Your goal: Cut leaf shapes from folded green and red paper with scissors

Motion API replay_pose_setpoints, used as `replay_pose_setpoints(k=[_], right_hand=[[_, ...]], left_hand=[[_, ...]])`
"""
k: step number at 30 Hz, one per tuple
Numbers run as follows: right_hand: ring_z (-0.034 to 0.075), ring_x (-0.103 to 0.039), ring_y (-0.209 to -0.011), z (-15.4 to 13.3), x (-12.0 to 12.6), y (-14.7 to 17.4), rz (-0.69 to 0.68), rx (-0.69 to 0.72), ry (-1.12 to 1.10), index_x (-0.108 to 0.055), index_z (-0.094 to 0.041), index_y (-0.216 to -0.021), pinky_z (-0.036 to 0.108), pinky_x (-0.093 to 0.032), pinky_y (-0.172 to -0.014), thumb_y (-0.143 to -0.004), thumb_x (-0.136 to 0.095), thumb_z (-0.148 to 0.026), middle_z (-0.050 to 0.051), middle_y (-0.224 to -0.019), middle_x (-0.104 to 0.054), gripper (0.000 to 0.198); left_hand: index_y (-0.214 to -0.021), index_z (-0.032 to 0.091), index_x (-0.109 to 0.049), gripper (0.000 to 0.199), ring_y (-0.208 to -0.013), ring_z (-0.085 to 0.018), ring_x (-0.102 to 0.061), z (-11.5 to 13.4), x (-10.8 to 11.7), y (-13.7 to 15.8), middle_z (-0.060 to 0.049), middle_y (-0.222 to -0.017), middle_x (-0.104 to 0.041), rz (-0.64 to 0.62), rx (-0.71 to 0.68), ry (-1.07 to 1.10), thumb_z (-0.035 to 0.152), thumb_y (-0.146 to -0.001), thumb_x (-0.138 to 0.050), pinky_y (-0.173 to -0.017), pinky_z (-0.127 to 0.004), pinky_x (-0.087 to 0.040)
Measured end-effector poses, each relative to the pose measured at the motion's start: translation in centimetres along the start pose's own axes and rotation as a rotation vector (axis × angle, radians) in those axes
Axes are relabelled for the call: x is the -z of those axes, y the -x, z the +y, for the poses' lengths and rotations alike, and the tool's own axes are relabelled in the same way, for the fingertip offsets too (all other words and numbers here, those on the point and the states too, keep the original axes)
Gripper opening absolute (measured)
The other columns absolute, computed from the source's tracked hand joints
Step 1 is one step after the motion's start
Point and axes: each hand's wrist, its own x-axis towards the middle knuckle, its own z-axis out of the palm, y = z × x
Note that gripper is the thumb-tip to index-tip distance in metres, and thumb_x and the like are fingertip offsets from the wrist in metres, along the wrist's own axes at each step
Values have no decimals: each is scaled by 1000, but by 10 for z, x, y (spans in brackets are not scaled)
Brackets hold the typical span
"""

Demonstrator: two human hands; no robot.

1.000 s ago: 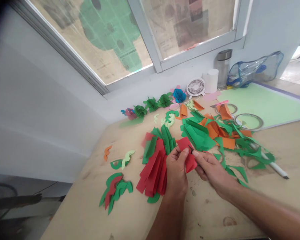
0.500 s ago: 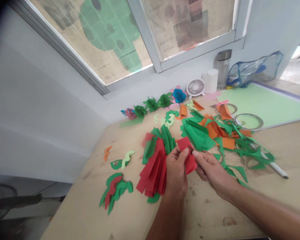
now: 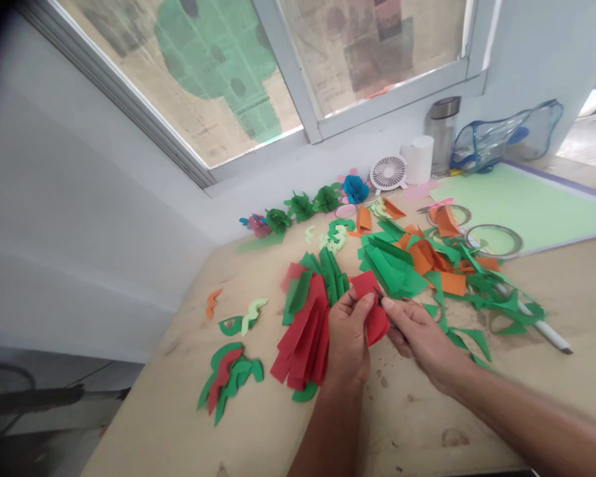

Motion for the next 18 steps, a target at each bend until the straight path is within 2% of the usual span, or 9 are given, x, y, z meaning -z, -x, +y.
replay_pose_setpoints(k=[7, 12, 18], right_hand=[[8, -16, -43, 1, 1, 0, -9, -10, 11, -39, -22, -60, 24, -11, -41, -80, -57, -61, -9, -47, -27, 47], [9, -15, -43, 0, 1, 0, 4, -2, 55, -39, -22, -59, 25, -11, -41, -80, -54, -63, -8, -47, -26, 48], [8, -18, -43, -1, 0, 0, 1, -1, 21, -38, -22, -57, 24, -12, -41, -77, -58, -63, -8, -48, -29, 50]], left_hand=[[-69, 13, -66, 15, -63, -14, -64, -3, 0, -2, -4, -68, -70, 29, 6, -20, 23, -60, -72, -66, -25, -50], [-73, 14, -68, 18, -66, -15, -65, -1, -1, -1, -5, -71, -70, 0, -11, -8, 26, -62, -73, -68, -26, -50], [-68, 13, -66, 20, -61, -14, -63, -3, -1, -4, -5, -68, -69, 58, 13, -9, 27, -57, -76, -66, -26, -49]])
